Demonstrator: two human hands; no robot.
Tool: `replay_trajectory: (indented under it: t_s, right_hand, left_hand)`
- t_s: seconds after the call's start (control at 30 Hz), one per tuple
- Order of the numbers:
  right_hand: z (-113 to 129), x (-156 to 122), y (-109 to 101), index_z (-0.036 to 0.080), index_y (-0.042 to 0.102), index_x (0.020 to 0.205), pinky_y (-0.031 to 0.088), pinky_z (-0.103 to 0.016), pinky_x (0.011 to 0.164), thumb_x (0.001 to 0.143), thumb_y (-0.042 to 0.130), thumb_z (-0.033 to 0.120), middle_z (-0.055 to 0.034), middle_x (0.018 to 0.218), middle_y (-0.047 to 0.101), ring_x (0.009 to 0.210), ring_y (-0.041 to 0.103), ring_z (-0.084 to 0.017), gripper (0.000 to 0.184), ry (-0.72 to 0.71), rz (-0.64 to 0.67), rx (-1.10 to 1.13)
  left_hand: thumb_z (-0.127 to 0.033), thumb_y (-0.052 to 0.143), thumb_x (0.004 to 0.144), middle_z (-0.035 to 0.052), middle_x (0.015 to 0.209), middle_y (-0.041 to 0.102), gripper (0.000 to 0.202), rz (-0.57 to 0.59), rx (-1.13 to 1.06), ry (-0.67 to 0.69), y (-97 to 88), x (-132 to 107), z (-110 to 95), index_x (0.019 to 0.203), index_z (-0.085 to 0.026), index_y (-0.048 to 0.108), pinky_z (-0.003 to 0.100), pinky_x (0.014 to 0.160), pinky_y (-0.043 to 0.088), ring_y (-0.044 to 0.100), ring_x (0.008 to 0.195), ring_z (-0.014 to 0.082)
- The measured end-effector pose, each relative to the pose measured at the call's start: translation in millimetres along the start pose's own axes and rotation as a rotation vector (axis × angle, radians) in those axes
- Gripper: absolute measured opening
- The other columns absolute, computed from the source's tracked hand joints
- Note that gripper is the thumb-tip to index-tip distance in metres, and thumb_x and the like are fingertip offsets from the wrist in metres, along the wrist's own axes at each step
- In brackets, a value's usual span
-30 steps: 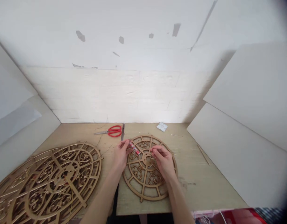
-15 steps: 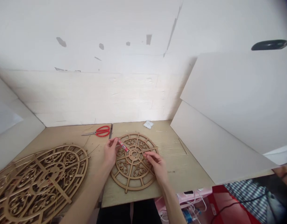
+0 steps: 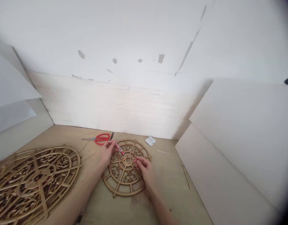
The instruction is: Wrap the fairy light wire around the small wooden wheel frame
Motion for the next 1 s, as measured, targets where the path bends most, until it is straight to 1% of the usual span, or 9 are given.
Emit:
replay_trajectory:
  t_s: [0.07, 0.13, 0.2, 0.33, 0.47, 0.6, 0.7, 0.83, 1.0]
  right_hand:
    - [7.5, 23.7, 11.6, 0.021, 0.076, 0.081, 0.054, -0.036, 0.06, 0.062, 0.081, 0.043, -0.0068, 0.077, 0.076, 0.062, 0.066, -0.021, 0.03, 0.031, 0.057, 0.002]
    - [18.3, 39.5, 20.1, 0.02, 0.075, 0.084, 0.053, -0.034, 0.065, 0.065, 0.078, 0.041, -0.0066, 0.081, 0.077, 0.067, 0.066, -0.02, 0.029, -0.026, 0.051, 0.028]
    - [25.5, 45.2, 26.9, 0.02, 0.075, 0.082, 0.053, -0.034, 0.068, 0.066, 0.076, 0.041, -0.0057, 0.079, 0.076, 0.071, 0.066, -0.021, 0.027, -0.099, 0.021, 0.032]
    - [29.4, 40.3, 37.3, 0.021, 0.073, 0.079, 0.051, -0.032, 0.073, 0.071, 0.072, 0.038, -0.0037, 0.081, 0.074, 0.077, 0.065, -0.02, 0.019, -0.209, -0.066, -0.007]
    - [31.3, 36.6, 39.2, 0.02, 0.073, 0.082, 0.05, -0.031, 0.068, 0.072, 0.069, 0.038, -0.0023, 0.077, 0.071, 0.071, 0.062, -0.018, 0.021, -0.246, -0.168, 0.011]
    - [42.1, 28.3, 42.8, 0.022, 0.077, 0.084, 0.051, -0.033, 0.074, 0.075, 0.07, 0.037, -0.004, 0.085, 0.072, 0.079, 0.064, -0.02, 0.018, -0.33, -0.102, -0.087]
    - [44.9, 19.0, 41.3, 0.024, 0.078, 0.081, 0.051, -0.034, 0.075, 0.075, 0.071, 0.034, -0.0039, 0.083, 0.073, 0.08, 0.064, -0.021, 0.014, -0.359, -0.052, -0.14]
    - [36.9, 15.2, 38.1, 0.023, 0.078, 0.08, 0.05, -0.032, 0.074, 0.075, 0.07, 0.033, -0.0033, 0.083, 0.073, 0.079, 0.064, -0.02, 0.013, -0.336, -0.02, -0.165]
    - [26.4, 17.4, 42.4, 0.02, 0.074, 0.08, 0.047, -0.029, 0.069, 0.074, 0.071, 0.033, -0.0024, 0.08, 0.071, 0.071, 0.061, -0.017, 0.015, -0.289, 0.033, -0.104]
  left_hand:
    - [-0.04, 0.086, 0.057, 0.0012, 0.07, 0.066, 0.034, -0.001, -0.043, -0.009, -3.6, 10.5, 1.1, 0.075, -0.018, 0.066, 0.025, 0.054, 0.052, 0.062, 0.06, 0.014]
    - [-0.038, 0.083, 0.061, 0.0, 0.071, 0.066, 0.029, 0.007, -0.068, -0.019, -7.3, 15.2, 2.2, 0.075, -0.02, 0.065, 0.023, 0.056, 0.051, 0.062, 0.061, 0.013]
    - [-0.035, 0.082, 0.064, -0.0008, 0.071, 0.065, 0.025, 0.017, -0.093, -0.036, -8.9, 15.0, 3.8, 0.074, -0.02, 0.065, 0.024, 0.057, 0.05, 0.061, 0.061, 0.0126]
    - [-0.038, 0.083, 0.061, -0.0001, 0.074, 0.064, 0.029, 0.03, -0.086, -0.04, -5.9, 8.1, 4.0, 0.074, -0.019, 0.064, 0.025, 0.06, 0.051, 0.061, 0.064, 0.0129]
    - [-0.041, 0.083, 0.059, -0.0001, 0.075, 0.064, 0.034, 0.04, -0.065, -0.001, 0.0, 3.5, -2.4, 0.075, -0.019, 0.063, 0.026, 0.061, 0.052, 0.061, 0.067, 0.0138]
    - [-0.04, 0.083, 0.059, -0.0013, 0.075, 0.064, 0.032, 0.046, -0.059, 0.039, 4.7, 2.3, -9.6, 0.074, -0.02, 0.062, 0.028, 0.062, 0.053, 0.061, 0.068, 0.0145]
    - [-0.039, 0.084, 0.058, -0.0013, 0.074, 0.064, 0.033, 0.048, -0.094, 0.038, 7.6, 0.0, -10.3, 0.072, -0.02, 0.062, 0.027, 0.062, 0.053, 0.061, 0.067, 0.0143]
    - [-0.037, 0.085, 0.058, -0.0015, 0.072, 0.064, 0.033, 0.051, -0.135, 0.03, 11.3, -7.9, -8.3, 0.072, -0.019, 0.062, 0.025, 0.06, 0.053, 0.062, 0.067, 0.0133]
    - [-0.033, 0.087, 0.057, 0.0002, 0.073, 0.066, 0.032, 0.081, -0.231, -0.041, 16.6, -17.6, -0.5, 0.069, -0.017, 0.062, 0.021, 0.058, 0.054, 0.062, 0.065, 0.0111]
Point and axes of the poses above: each hand's wrist, its own x-axis towards the middle knuckle, its own y-axis out of the palm, z = x × y, the point moved 7 cm from there along x, towards the middle knuckle
